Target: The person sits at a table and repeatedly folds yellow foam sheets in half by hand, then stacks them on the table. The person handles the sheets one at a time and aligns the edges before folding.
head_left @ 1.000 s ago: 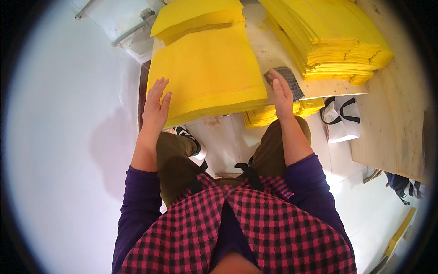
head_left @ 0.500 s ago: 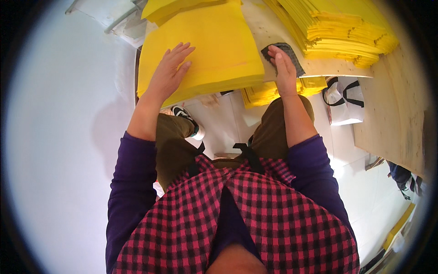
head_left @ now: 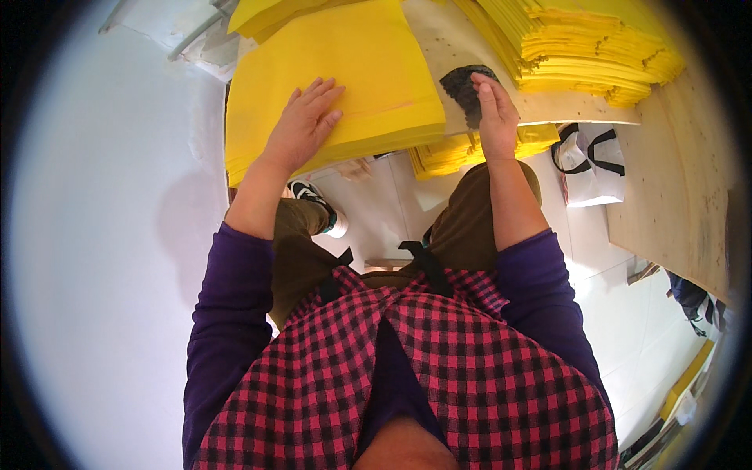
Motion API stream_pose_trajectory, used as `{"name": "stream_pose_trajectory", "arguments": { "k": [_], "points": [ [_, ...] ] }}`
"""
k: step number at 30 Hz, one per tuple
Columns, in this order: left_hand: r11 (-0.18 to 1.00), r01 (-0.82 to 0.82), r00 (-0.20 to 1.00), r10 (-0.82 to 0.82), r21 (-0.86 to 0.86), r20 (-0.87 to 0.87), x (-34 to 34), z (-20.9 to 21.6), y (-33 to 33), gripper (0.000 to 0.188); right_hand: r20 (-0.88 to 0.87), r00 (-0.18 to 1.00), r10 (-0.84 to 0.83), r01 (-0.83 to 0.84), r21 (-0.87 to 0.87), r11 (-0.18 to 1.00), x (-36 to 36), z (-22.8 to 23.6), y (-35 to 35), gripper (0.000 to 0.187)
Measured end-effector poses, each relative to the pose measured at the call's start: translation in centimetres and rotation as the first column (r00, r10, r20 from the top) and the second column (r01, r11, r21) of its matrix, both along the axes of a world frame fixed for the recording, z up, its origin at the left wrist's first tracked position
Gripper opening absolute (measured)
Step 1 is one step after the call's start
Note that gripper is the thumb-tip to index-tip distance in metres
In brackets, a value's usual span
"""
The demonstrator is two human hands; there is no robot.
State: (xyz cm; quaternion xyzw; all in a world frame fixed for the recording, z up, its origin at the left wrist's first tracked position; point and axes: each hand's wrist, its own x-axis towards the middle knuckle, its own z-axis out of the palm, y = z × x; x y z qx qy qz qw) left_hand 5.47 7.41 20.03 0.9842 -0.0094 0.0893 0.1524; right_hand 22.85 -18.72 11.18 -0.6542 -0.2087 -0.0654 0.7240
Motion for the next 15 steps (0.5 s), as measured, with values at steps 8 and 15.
{"name": "stream_pose_trajectory", "arguments": {
  "k": [8,15],
  "points": [
    [0.999,0.002,1.000,-0.001,0.044,-0.011,0.22,0.00,-0.49,0.040,0.002,1.000,0.003,-0.003,0.027,1.000,0.01,0.18,0.24,0.026],
    [0.999,0.001,1.000,-0.002,0.033,0.030,0.06,0.03,-0.35,0.041,-0.011,0.996,0.085,-0.086,-0.038,0.996,-0.35,0.45,-0.19,0.031]
  ]
}}
